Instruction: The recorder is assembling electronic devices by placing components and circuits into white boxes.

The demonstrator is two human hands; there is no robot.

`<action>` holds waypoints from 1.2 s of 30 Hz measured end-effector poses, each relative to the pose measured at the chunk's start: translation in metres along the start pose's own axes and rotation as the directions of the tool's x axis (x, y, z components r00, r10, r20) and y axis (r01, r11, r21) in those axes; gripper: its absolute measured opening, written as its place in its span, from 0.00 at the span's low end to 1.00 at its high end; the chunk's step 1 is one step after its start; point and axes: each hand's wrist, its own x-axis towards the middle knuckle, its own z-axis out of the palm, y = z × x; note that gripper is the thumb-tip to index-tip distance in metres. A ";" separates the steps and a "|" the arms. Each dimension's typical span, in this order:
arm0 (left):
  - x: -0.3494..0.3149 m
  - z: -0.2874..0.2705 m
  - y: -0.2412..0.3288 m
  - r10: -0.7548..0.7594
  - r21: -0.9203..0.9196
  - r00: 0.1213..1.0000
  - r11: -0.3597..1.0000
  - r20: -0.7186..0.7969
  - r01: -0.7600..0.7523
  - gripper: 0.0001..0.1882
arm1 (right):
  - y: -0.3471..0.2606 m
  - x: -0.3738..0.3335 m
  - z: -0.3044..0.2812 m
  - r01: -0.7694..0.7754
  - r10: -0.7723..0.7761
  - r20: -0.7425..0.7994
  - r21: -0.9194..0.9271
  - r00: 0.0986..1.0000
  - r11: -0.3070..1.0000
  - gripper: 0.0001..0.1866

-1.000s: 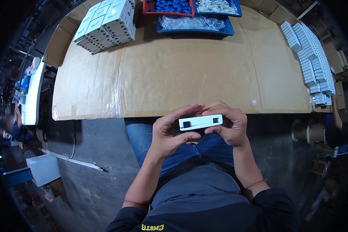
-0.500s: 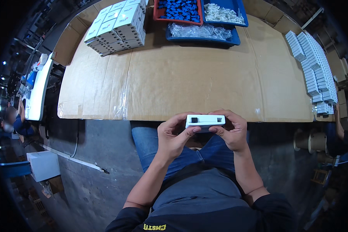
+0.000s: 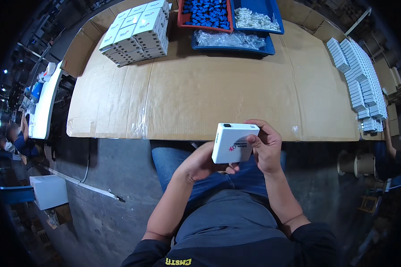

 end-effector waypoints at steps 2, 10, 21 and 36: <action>0.002 -0.009 -0.019 0.035 -0.234 0.992 0.972 0.122 -0.005 0.30 | 0.000 -0.001 -0.001 -0.067 0.067 -0.001 0.015 0.998 0.998 0.20; 0.019 0.012 -0.008 0.294 -0.196 0.901 0.910 -0.318 -0.366 0.21 | 0.010 0.007 -0.005 -0.002 -0.014 -0.130 -0.125 0.991 0.992 0.25; 0.067 0.034 -0.020 0.864 0.676 0.430 0.154 0.261 -0.720 0.31 | -0.002 -0.001 -0.007 0.188 -0.197 -0.029 -0.191 0.980 0.963 0.48; 0.100 0.049 -0.032 0.647 0.933 0.718 0.027 0.257 -0.359 0.29 | -0.055 -0.007 -0.138 0.094 -0.128 0.011 -0.736 0.992 0.671 0.52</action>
